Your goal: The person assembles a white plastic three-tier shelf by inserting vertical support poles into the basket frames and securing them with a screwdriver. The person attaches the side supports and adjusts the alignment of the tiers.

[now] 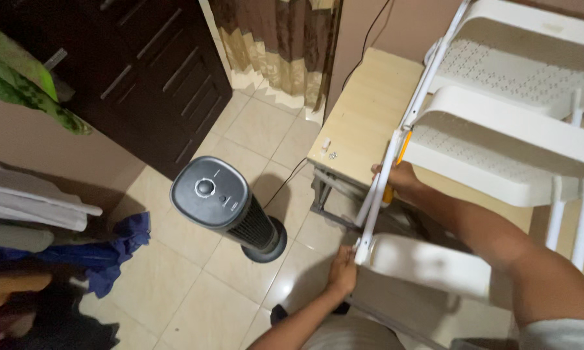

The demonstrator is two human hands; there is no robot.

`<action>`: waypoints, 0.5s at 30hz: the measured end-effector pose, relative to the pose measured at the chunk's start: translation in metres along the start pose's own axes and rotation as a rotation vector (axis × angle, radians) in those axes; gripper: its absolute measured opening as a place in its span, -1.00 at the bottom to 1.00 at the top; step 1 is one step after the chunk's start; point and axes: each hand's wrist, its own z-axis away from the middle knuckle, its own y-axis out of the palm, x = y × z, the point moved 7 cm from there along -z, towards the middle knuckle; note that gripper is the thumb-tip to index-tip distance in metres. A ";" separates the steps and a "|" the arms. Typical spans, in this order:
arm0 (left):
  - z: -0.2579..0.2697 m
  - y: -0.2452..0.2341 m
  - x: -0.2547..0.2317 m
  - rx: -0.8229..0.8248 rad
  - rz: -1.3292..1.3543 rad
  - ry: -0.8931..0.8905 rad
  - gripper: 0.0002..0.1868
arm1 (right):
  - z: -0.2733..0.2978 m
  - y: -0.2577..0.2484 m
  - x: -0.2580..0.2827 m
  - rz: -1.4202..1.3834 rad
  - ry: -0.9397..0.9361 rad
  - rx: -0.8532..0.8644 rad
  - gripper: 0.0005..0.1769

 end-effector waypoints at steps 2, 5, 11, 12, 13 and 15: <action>-0.005 0.003 0.013 0.100 0.074 -0.263 -0.77 | 0.001 0.000 0.004 0.027 -0.001 0.013 -0.72; -0.007 0.002 0.003 0.165 0.154 -0.390 -0.77 | -0.002 -0.004 0.002 0.084 0.047 -0.005 -0.69; -0.008 -0.001 -0.014 0.197 0.185 -0.446 -0.75 | 0.002 -0.049 -0.017 0.209 0.229 -0.047 -0.67; -0.011 -0.001 -0.012 0.200 0.173 -0.462 -0.74 | 0.010 -0.058 -0.013 0.247 0.273 -0.065 -0.71; -0.012 -0.001 -0.010 0.195 0.156 -0.452 -0.74 | 0.020 -0.063 0.002 0.469 0.200 -0.041 -0.68; -0.015 0.000 -0.005 0.197 0.120 -0.430 -0.73 | 0.060 -0.081 0.039 0.908 0.063 0.000 -0.60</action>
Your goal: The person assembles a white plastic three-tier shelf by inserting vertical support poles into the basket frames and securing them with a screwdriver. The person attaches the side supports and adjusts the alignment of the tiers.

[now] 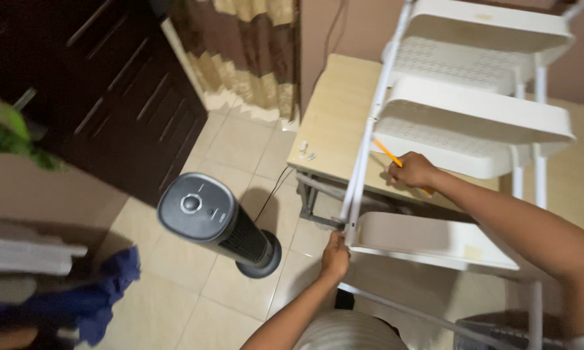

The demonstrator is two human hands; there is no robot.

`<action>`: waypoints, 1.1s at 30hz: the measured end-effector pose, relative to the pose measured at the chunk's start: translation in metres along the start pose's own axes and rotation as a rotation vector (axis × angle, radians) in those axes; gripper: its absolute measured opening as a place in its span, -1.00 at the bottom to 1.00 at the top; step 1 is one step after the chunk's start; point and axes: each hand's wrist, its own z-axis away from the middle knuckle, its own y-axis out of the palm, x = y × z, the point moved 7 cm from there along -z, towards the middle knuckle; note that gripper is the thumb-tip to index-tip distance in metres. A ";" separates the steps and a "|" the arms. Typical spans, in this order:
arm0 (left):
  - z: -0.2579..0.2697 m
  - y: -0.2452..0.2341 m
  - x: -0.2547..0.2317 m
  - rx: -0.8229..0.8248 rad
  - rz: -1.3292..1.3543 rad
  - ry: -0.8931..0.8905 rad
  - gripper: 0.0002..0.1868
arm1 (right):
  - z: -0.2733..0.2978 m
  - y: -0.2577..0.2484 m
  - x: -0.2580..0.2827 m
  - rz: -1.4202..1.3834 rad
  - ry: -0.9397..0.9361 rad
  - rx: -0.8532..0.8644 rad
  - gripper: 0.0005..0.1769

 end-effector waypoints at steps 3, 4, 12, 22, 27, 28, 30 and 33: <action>-0.011 0.001 0.003 0.064 0.038 0.108 -0.72 | 0.067 -0.051 0.016 0.149 -0.247 -0.158 -0.70; -0.011 0.001 0.007 0.078 0.063 0.070 -0.72 | 0.090 -0.069 0.016 0.141 -0.301 -0.234 -0.73; -0.014 -0.001 0.000 0.198 0.141 -0.116 -0.58 | 0.269 -0.169 -0.083 -0.210 -0.021 -0.777 -0.73; -0.033 -0.011 0.028 0.136 0.128 -0.146 -0.72 | 0.271 -0.148 -0.293 -0.590 0.242 -0.779 -0.79; -0.033 -0.015 0.034 0.060 0.185 -0.142 -0.78 | 0.188 -0.134 -0.343 -0.821 0.189 -0.635 -0.75; -0.035 -0.018 0.031 0.019 0.144 -0.112 -0.74 | 0.170 -0.135 -0.343 -0.843 0.182 -0.609 -0.74; -0.032 -0.023 0.026 -0.058 0.052 -0.066 -0.64 | 0.143 -0.130 -0.337 -0.943 0.111 -0.568 -0.70; -0.016 -0.024 0.016 -0.152 0.159 -0.215 -0.46 | 0.105 -0.130 -0.326 -1.055 0.087 -0.508 -0.68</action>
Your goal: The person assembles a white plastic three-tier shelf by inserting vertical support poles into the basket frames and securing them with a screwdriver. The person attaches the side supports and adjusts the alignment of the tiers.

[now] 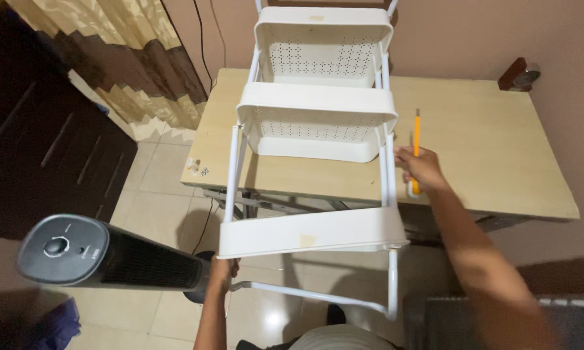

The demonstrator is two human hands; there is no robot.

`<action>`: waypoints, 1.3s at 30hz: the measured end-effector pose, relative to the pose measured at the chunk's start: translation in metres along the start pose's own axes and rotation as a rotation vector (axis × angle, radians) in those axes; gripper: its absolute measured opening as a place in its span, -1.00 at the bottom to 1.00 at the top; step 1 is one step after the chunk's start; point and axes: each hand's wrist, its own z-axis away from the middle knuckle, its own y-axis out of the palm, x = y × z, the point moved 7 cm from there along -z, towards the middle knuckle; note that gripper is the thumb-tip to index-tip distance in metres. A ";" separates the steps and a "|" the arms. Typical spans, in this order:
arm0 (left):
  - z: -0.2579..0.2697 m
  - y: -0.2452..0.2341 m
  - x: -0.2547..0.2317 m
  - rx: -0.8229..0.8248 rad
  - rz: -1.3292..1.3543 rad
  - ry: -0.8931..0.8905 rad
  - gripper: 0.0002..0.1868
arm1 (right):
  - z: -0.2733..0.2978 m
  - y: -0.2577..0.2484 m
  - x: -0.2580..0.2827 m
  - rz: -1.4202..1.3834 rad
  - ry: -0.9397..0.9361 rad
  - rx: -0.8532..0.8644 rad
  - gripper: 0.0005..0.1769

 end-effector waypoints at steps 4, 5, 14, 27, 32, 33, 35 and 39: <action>0.020 0.003 -0.007 -0.065 -0.017 -0.051 -0.49 | -0.033 0.024 0.003 -0.050 -0.233 -0.040 -0.58; 0.023 0.003 -0.004 -0.073 -0.024 -0.034 -0.48 | -0.037 0.028 0.003 -0.045 -0.288 -0.080 -0.56; 0.051 0.015 0.009 -0.118 0.100 -0.026 -0.59 | -0.018 0.026 0.012 -0.028 -0.274 -0.270 -0.54; 0.058 0.019 0.006 -0.160 0.073 -0.045 -0.67 | -0.023 0.013 0.011 -0.039 -0.206 -0.152 -0.50; 0.051 0.018 0.004 -0.101 0.106 -0.013 -0.77 | 0.019 -0.016 -0.007 -0.033 -0.182 -0.130 -0.60; 0.048 0.018 0.007 -0.096 0.106 -0.007 -0.79 | 0.030 -0.023 -0.019 -0.035 -0.166 -0.125 -0.62; 0.047 0.016 0.012 -0.097 0.091 0.018 -0.69 | 0.062 -0.037 -0.049 -0.076 -0.127 -0.140 -0.65; 0.050 0.016 0.012 -0.098 0.084 0.096 -0.68 | 0.120 -0.060 -0.142 0.021 0.045 -0.158 -0.60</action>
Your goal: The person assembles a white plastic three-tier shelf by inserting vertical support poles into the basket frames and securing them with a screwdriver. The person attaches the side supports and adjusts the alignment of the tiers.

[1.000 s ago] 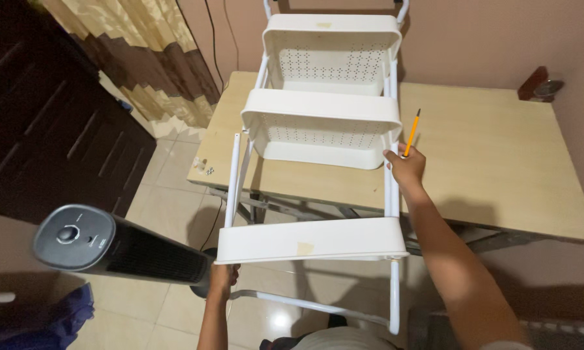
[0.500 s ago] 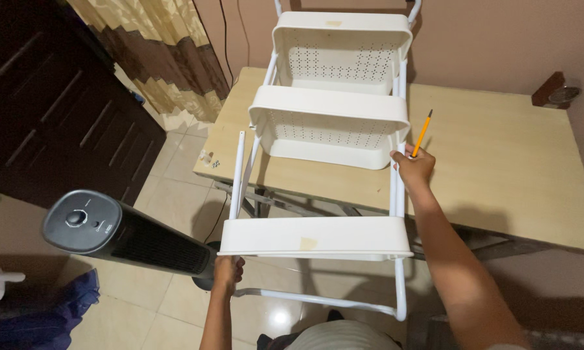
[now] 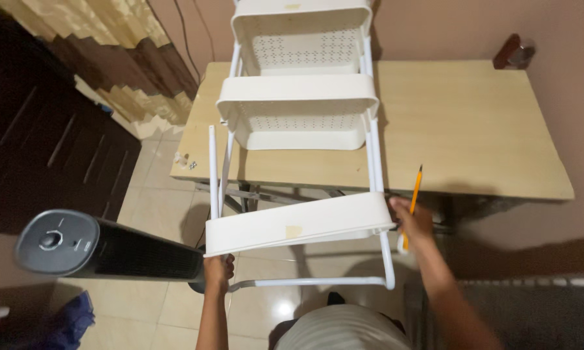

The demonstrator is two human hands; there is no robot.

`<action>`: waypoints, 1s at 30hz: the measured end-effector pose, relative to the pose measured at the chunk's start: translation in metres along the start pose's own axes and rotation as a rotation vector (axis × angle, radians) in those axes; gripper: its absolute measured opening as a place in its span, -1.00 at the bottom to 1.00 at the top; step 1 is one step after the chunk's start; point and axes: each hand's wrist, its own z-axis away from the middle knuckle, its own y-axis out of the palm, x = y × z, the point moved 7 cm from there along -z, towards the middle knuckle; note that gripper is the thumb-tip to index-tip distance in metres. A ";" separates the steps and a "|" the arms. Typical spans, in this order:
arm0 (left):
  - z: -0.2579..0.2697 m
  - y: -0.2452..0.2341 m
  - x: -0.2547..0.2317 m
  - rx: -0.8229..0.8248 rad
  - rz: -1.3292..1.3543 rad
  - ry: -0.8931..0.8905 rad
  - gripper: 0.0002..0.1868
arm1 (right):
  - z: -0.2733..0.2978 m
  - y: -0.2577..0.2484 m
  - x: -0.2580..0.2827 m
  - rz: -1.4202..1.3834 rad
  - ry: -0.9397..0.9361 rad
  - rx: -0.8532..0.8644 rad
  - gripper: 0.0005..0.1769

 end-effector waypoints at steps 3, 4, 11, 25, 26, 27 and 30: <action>0.012 0.003 -0.004 -0.075 -0.004 -0.046 -0.56 | 0.043 0.001 -0.057 -0.250 0.089 0.139 -0.57; 0.016 0.005 -0.012 -0.071 -0.020 -0.024 -0.56 | 0.059 0.003 -0.068 -0.282 0.121 0.164 -0.57; 0.020 0.005 -0.027 -0.015 -0.023 0.060 -0.69 | 0.095 0.011 -0.091 -0.084 -0.029 0.115 -0.65; 0.017 0.009 -0.058 0.128 -0.187 0.059 -0.73 | 0.175 0.012 -0.060 -0.073 -0.154 -0.062 -0.62; 0.019 0.008 -0.056 0.140 -0.171 0.038 -0.71 | 0.176 0.010 -0.058 -0.039 -0.155 -0.074 -0.63; 0.020 0.008 -0.055 0.149 -0.154 0.020 -0.69 | 0.172 0.008 -0.058 0.021 -0.145 -0.086 -0.63; 0.016 0.007 -0.042 0.141 -0.134 -0.015 -0.73 | 0.163 0.000 -0.065 0.088 -0.140 -0.112 -0.63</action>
